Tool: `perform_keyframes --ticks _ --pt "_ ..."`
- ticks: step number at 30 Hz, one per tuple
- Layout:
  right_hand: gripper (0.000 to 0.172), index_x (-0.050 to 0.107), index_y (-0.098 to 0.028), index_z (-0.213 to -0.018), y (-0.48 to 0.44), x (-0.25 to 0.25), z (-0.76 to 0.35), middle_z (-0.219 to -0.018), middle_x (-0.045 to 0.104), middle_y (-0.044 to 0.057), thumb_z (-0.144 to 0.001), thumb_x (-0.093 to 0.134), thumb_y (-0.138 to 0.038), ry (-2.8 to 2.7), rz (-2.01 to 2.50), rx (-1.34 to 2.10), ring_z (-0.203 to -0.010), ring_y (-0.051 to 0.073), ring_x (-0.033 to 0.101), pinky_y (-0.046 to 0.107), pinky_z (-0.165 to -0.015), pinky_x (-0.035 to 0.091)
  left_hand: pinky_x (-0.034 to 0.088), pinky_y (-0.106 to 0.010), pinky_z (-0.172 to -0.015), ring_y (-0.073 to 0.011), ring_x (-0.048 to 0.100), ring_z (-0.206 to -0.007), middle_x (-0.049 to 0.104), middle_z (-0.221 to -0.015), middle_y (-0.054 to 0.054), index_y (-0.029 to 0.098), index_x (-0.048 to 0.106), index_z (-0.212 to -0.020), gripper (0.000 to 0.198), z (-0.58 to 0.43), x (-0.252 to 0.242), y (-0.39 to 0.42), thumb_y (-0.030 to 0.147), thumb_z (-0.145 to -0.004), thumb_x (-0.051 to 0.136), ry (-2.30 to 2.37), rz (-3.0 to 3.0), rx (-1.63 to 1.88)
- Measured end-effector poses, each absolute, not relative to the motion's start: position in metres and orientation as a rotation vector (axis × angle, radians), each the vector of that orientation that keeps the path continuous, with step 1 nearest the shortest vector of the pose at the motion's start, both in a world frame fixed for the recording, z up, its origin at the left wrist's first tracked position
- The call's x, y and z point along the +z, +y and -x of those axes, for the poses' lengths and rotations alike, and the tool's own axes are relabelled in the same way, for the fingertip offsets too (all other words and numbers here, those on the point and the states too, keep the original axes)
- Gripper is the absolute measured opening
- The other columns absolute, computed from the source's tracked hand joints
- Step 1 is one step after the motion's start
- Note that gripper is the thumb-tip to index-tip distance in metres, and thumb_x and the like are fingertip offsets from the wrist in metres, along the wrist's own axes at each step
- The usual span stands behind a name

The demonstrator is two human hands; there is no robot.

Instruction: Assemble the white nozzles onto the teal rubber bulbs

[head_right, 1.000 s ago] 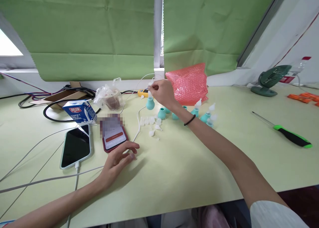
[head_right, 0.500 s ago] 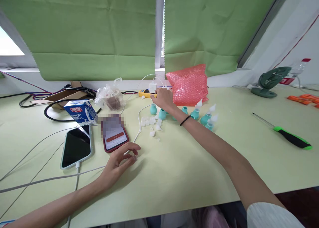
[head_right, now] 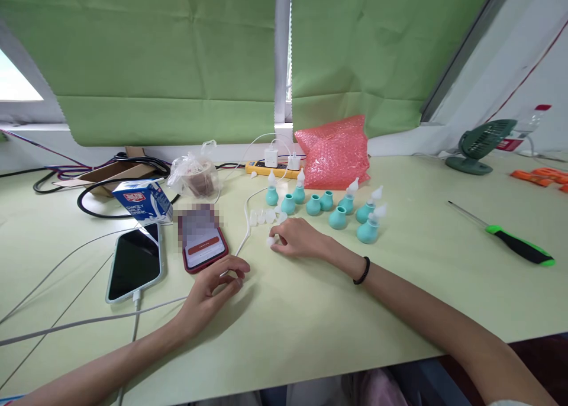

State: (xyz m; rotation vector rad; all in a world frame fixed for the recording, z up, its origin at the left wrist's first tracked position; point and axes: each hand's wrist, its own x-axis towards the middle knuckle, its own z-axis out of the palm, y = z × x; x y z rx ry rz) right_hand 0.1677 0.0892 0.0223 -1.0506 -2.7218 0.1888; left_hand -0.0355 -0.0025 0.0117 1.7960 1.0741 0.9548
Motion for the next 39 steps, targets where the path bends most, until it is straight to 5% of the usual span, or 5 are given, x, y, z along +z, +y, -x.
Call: perform_keyframes --ticks 9,15,24,29,39 --pt "0.042 0.056 -0.015 -0.105 0.102 0.024 -0.154 -0.060 0.060 0.000 -0.071 0.055 -0.041 -2.427 1.319 0.026 -0.058 0.013 0.054 0.022 -0.053 0.033 0.043 -0.026 -0.068 -0.0149 0.052 -0.078 0.054 -0.088 -0.005 0.016 0.055 -0.085 0.015 0.035 0.010 -0.002 0.014 -0.076 0.043 1.087 -1.811 0.926" --pt "0.023 0.062 -0.011 -0.083 0.131 0.022 -0.144 -0.058 0.059 0.004 -0.069 0.057 -0.029 -2.358 1.399 -0.043 -0.061 0.018 0.055 0.024 -0.051 0.033 0.044 -0.026 -0.068 -0.0147 0.052 -0.077 0.054 -0.087 -0.005 0.016 0.055 -0.085 0.014 0.037 0.008 -0.003 0.016 -0.077 0.044 1.084 -1.807 0.931" --pt "0.020 0.055 -0.015 -0.093 0.059 0.022 -0.142 -0.073 0.059 0.002 -0.074 0.054 -0.022 -2.272 0.629 0.262 -0.059 0.009 0.051 0.020 -0.056 0.042 0.049 -0.031 -0.068 -0.0149 0.057 -0.073 0.059 -0.087 -0.005 0.017 0.042 -0.111 0.036 0.034 0.002 -0.001 0.031 -0.079 0.050 0.989 -1.390 1.063" --pt "0.024 0.054 -0.018 -0.100 0.034 -0.001 -0.143 -0.081 0.060 0.005 -0.076 0.052 -0.015 -2.309 0.439 0.314 -0.071 0.011 0.054 0.021 -0.061 0.044 0.049 -0.027 -0.061 -0.0138 0.058 -0.064 0.061 -0.078 -0.005 0.013 0.058 -0.089 0.024 0.032 0.001 -0.001 0.033 -0.075 0.054 1.036 -1.458 0.985" --pt "0.012 0.062 -0.015 -0.075 0.073 0.000 -0.188 -0.066 0.058 0.003 -0.069 0.057 -0.024 -2.407 1.129 0.170 -0.063 0.015 0.052 0.026 -0.058 0.042 0.050 -0.022 -0.065 -0.0146 0.056 -0.083 0.055 -0.092 -0.004 0.017 0.057 -0.082 0.012 0.034 -0.007 0.001 0.014 -0.071 0.053 1.146 -1.693 0.992"
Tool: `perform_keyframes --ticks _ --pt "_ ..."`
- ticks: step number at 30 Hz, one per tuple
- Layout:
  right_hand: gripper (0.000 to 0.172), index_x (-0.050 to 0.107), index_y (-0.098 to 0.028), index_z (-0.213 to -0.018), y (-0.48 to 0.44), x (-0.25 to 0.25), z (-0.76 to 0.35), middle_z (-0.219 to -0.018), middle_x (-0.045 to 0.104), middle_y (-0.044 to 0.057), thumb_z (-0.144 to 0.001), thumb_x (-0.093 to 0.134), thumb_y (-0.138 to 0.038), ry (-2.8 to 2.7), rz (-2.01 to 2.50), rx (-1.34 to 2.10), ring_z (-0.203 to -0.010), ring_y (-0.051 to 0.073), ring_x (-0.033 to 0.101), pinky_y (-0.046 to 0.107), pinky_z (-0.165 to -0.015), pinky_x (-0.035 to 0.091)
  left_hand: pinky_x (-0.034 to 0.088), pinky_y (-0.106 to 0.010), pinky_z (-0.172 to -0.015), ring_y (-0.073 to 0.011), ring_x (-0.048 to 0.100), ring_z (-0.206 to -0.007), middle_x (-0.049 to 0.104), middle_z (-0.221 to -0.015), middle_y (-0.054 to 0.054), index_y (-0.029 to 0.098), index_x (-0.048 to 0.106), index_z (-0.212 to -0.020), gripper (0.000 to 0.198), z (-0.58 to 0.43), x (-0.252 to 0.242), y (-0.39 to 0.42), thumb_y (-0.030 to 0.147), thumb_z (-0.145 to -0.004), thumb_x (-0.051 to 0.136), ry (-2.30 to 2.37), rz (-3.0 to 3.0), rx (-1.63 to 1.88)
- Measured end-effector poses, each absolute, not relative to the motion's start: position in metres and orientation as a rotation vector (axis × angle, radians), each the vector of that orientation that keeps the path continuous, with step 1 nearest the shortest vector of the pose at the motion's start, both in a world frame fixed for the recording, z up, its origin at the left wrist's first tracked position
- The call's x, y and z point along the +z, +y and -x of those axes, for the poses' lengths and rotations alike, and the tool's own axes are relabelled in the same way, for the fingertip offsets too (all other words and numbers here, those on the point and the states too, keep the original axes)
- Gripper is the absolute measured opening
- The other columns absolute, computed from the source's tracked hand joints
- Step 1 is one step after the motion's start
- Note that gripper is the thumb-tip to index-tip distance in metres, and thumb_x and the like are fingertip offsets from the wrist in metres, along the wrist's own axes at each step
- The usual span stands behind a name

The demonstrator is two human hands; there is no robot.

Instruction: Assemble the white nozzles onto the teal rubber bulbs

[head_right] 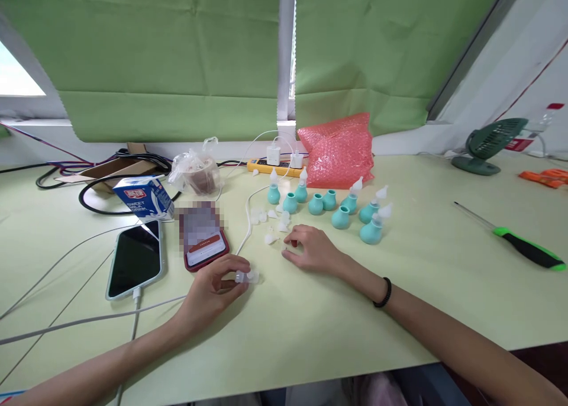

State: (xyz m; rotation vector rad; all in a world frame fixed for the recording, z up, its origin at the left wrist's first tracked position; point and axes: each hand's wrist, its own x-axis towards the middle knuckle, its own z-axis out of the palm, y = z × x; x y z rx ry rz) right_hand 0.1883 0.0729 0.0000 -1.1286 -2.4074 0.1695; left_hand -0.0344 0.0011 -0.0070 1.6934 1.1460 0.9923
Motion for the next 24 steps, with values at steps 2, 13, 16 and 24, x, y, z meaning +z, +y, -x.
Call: perform_keyframes --ticks 2,13,16,24 --pt "0.010 0.063 -0.015 -0.074 0.074 -0.001 -0.188 -0.065 0.058 0.003 -0.071 0.055 -0.020 -2.413 1.140 0.244 -0.061 0.013 0.052 0.025 -0.057 0.042 0.050 -0.022 -0.064 -0.0140 0.056 -0.081 0.055 -0.089 -0.004 0.017 0.056 -0.080 0.010 0.034 -0.007 0.001 0.014 -0.072 0.051 1.136 -1.725 0.976" --pt "0.011 0.062 -0.016 -0.082 0.024 -0.005 -0.145 -0.069 0.057 0.003 -0.076 0.053 -0.019 -2.170 0.684 0.534 -0.060 0.010 0.052 0.021 -0.054 0.042 0.045 -0.026 -0.063 -0.0140 0.055 -0.065 0.061 -0.074 -0.002 0.017 0.059 -0.079 0.011 0.034 0.001 0.002 0.017 -0.068 0.058 1.289 -2.078 0.820" --pt "0.012 0.061 -0.016 -0.083 0.023 -0.011 -0.145 -0.069 0.055 0.003 -0.077 0.052 -0.020 -2.190 0.696 0.527 -0.060 0.010 0.052 0.021 -0.053 0.042 0.045 -0.025 -0.065 -0.0146 0.056 -0.068 0.061 -0.075 -0.003 0.016 0.059 -0.077 0.009 0.035 0.000 0.003 0.017 -0.068 0.058 1.233 -2.099 0.852" --pt "0.013 0.060 -0.016 -0.086 0.023 -0.013 -0.148 -0.070 0.055 0.004 -0.077 0.052 -0.019 -2.175 0.689 0.472 -0.062 0.011 0.052 0.023 -0.055 0.042 0.044 -0.025 -0.063 -0.0145 0.056 -0.068 0.061 -0.075 -0.004 0.016 0.059 -0.077 0.007 0.036 -0.002 0.004 0.016 -0.072 0.055 1.192 -2.154 0.886"
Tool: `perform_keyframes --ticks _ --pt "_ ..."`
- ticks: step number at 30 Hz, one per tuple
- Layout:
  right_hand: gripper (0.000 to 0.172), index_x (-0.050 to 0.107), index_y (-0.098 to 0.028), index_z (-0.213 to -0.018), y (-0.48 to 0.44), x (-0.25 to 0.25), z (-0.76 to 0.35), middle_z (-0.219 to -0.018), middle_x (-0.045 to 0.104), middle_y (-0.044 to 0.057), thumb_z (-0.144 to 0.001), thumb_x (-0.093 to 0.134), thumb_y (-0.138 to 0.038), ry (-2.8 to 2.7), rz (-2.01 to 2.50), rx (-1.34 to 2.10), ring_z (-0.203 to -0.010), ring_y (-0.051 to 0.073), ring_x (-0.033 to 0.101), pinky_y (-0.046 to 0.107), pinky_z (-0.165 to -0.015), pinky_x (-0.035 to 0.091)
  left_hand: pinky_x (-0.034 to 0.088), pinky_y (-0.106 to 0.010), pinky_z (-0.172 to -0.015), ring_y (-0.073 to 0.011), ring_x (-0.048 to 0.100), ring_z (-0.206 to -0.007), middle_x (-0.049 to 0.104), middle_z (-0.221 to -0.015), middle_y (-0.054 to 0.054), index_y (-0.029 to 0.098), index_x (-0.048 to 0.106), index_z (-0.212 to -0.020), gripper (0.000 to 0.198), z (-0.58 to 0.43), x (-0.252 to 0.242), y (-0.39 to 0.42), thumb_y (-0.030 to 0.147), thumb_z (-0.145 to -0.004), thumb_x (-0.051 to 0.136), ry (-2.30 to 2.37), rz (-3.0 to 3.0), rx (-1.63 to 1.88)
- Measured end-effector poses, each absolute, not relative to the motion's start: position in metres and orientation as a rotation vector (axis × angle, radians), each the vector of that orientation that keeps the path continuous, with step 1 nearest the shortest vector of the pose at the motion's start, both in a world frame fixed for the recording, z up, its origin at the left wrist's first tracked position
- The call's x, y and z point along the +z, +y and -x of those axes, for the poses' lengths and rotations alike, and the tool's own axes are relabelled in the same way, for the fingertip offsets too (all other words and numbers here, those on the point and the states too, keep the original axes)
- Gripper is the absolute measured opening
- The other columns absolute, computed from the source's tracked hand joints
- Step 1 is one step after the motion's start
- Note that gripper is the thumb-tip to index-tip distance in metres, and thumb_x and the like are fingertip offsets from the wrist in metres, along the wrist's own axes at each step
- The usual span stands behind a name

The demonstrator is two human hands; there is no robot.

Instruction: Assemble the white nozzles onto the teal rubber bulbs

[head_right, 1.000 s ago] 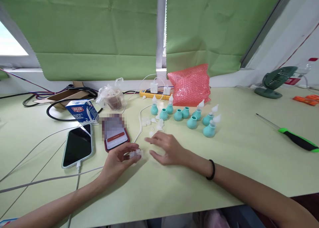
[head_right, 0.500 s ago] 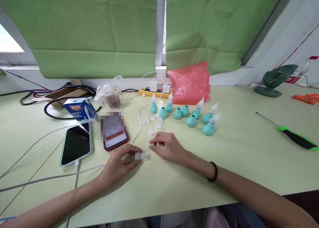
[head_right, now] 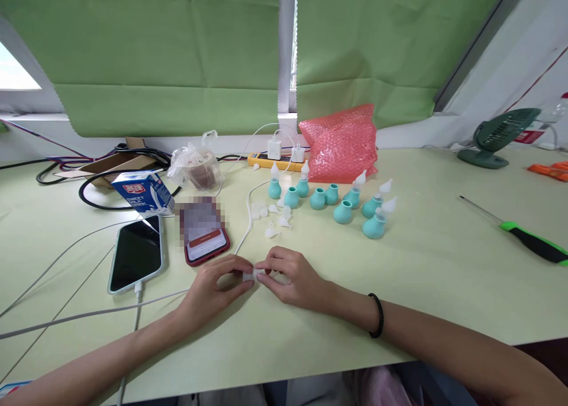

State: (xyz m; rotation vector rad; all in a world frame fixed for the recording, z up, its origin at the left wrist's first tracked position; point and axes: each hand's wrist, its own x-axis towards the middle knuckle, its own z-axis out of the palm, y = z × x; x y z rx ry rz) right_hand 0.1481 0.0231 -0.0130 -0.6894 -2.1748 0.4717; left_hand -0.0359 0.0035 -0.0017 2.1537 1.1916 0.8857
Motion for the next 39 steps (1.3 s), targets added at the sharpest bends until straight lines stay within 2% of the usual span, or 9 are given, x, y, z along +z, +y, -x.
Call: perform_keyframes --ticks 13,26,31,39 --pt "0.013 0.061 -0.017 -0.086 0.0221 -0.0128 -0.1492 -0.070 0.055 0.004 -0.076 0.054 -0.019 -2.155 0.663 0.415 -0.061 0.011 0.052 0.022 -0.053 0.042 0.044 -0.024 -0.060 -0.0135 0.054 -0.065 0.059 -0.072 -0.003 0.016 0.059 -0.080 0.009 0.0352 0.0000 0.0031 0.018 -0.073 0.054 1.202 -2.162 0.879" --pt "0.011 0.062 -0.017 -0.083 0.0220 -0.0117 -0.1488 -0.068 0.055 0.003 -0.075 0.054 -0.018 -2.146 0.658 0.432 -0.061 0.011 0.052 0.021 -0.053 0.043 0.046 -0.025 -0.063 -0.0148 0.056 -0.070 0.060 -0.078 -0.006 0.016 0.060 -0.080 0.010 0.0355 -0.0011 0.0033 0.017 -0.074 0.052 1.104 -2.181 0.925" --pt "0.011 0.063 -0.017 -0.083 0.0224 -0.0128 -0.1489 -0.069 0.055 0.004 -0.075 0.055 -0.017 -2.142 0.640 0.433 -0.061 0.010 0.052 0.021 -0.053 0.043 0.045 -0.025 -0.060 -0.0141 0.054 -0.065 0.060 -0.074 -0.005 0.016 0.060 -0.084 0.012 0.0356 -0.0012 0.0028 0.018 -0.074 0.053 1.158 -2.198 0.899" --pt "0.011 0.062 -0.018 -0.083 0.0213 -0.0108 -0.1485 -0.067 0.055 0.003 -0.075 0.054 -0.018 -2.145 0.652 0.403 -0.060 0.010 0.052 0.021 -0.052 0.043 0.047 -0.026 -0.065 -0.0149 0.056 -0.071 0.060 -0.079 -0.006 0.017 0.061 -0.082 0.012 0.0373 -0.0038 0.0034 0.018 -0.075 0.051 1.077 -2.179 0.940"
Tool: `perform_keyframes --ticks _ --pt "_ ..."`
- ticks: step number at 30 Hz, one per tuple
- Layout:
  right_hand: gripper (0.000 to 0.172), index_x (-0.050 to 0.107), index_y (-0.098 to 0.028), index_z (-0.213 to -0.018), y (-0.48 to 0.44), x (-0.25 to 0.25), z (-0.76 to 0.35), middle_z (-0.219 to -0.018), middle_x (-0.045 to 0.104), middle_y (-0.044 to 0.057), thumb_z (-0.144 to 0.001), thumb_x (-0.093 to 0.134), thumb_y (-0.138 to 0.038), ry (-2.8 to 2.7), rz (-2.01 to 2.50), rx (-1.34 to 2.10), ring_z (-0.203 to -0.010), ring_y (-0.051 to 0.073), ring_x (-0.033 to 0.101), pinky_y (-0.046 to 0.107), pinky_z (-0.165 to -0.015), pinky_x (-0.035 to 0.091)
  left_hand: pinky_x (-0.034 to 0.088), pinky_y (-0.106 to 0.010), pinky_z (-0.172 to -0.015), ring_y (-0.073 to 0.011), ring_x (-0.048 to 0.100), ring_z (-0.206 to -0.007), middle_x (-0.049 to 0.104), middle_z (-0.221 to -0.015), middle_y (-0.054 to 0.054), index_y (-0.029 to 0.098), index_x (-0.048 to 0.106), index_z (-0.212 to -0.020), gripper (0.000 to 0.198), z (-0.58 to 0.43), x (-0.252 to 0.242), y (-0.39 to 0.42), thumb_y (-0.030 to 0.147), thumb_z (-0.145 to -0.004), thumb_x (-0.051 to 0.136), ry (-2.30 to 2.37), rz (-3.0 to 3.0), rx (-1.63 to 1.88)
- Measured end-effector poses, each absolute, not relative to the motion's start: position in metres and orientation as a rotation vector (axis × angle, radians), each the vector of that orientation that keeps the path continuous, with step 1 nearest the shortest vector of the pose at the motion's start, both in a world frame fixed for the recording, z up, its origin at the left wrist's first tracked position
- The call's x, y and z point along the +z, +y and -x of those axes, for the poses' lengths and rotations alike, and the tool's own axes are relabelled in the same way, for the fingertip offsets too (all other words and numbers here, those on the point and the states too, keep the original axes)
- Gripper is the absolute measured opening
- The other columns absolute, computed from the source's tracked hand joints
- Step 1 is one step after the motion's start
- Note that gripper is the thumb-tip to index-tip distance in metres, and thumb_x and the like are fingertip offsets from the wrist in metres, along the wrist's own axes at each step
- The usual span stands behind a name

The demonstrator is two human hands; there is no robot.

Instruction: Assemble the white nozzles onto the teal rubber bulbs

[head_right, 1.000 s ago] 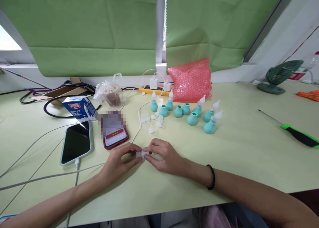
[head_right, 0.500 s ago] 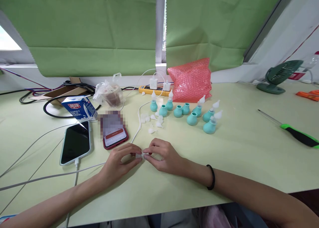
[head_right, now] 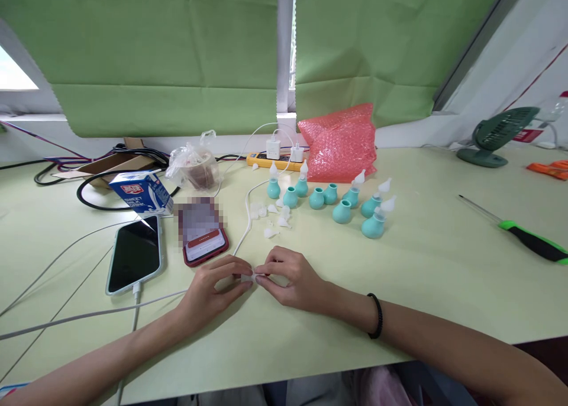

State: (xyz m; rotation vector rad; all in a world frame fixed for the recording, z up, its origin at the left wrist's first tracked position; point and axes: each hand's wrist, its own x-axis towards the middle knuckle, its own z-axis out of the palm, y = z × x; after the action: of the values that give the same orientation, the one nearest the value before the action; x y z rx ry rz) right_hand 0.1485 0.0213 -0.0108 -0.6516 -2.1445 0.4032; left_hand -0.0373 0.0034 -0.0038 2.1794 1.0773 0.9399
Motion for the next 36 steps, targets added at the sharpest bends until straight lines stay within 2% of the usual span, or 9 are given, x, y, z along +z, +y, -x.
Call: perform_keyframes --ticks 12,17,21,26,30,33,36 --pt "0.010 0.062 -0.017 -0.076 0.0200 -0.0083 -0.1479 -0.065 0.053 0.003 -0.071 0.054 -0.013 -2.131 0.630 0.380 -0.058 0.010 0.050 0.021 -0.050 0.041 0.047 -0.024 -0.064 -0.0143 0.057 -0.070 0.060 -0.079 -0.006 0.016 0.061 -0.080 0.011 0.0362 -0.0016 0.0039 0.015 -0.075 0.052 1.074 -2.187 0.929" --pt "0.012 0.061 -0.017 -0.080 0.0214 -0.0101 -0.1498 -0.066 0.053 0.003 -0.073 0.053 -0.012 -2.186 0.612 0.353 -0.060 0.011 0.050 0.021 -0.051 0.041 0.047 -0.024 -0.064 -0.0143 0.057 -0.071 0.061 -0.079 -0.006 0.015 0.061 -0.080 0.011 0.0362 -0.0012 0.0032 0.014 -0.074 0.052 1.075 -2.199 0.941" --pt "0.013 0.060 -0.016 -0.082 0.0204 -0.0077 -0.1510 -0.066 0.054 0.004 -0.074 0.050 -0.012 -2.314 0.590 0.212 -0.062 0.012 0.048 0.023 -0.053 0.040 0.047 -0.024 -0.063 -0.0142 0.058 -0.071 0.061 -0.078 -0.006 0.015 0.062 -0.079 0.011 0.0363 -0.0015 0.0026 0.013 -0.074 0.052 1.072 -2.212 0.957" --pt "0.011 0.058 -0.015 -0.070 0.0174 -0.0066 -0.1491 -0.063 0.054 0.004 -0.075 0.048 -0.013 -2.455 0.541 -0.007 -0.060 0.013 0.045 0.026 -0.053 0.038 0.047 -0.024 -0.063 -0.0149 0.059 -0.072 0.062 -0.081 -0.007 0.015 0.064 -0.071 0.011 0.0359 -0.0040 0.0044 0.013 -0.073 0.053 1.066 -2.256 1.011" --pt "0.006 0.058 -0.015 -0.075 0.0187 -0.0097 -0.1486 -0.063 0.053 0.003 -0.072 0.053 -0.013 -2.285 0.558 0.169 -0.059 0.012 0.046 0.023 -0.051 0.039 0.047 -0.024 -0.061 -0.0143 0.059 -0.066 0.064 -0.074 -0.005 0.015 0.064 -0.076 0.009 0.0353 -0.0044 0.0048 0.016 -0.072 0.055 1.163 -2.214 0.965" --pt "0.016 0.057 -0.015 -0.084 0.0216 -0.0104 -0.1487 -0.070 0.054 0.005 -0.068 0.059 -0.017 -2.163 0.660 0.331 -0.065 0.013 0.049 0.025 -0.055 0.042 0.046 -0.024 -0.057 -0.0135 0.056 -0.061 0.063 -0.070 -0.004 0.015 0.062 -0.083 0.013 0.0349 -0.0029 0.0033 0.020 -0.074 0.053 1.258 -2.193 0.882" --pt "0.020 0.058 -0.016 -0.087 0.0240 -0.0106 -0.1487 -0.075 0.054 0.006 -0.067 0.061 -0.019 -2.160 0.684 0.398 -0.070 0.014 0.051 0.026 -0.060 0.045 0.045 -0.025 -0.060 -0.0142 0.055 -0.065 0.062 -0.074 -0.004 0.016 0.062 -0.086 0.016 0.0344 -0.0011 0.0020 0.018 -0.075 0.050 1.240 -2.220 0.839"
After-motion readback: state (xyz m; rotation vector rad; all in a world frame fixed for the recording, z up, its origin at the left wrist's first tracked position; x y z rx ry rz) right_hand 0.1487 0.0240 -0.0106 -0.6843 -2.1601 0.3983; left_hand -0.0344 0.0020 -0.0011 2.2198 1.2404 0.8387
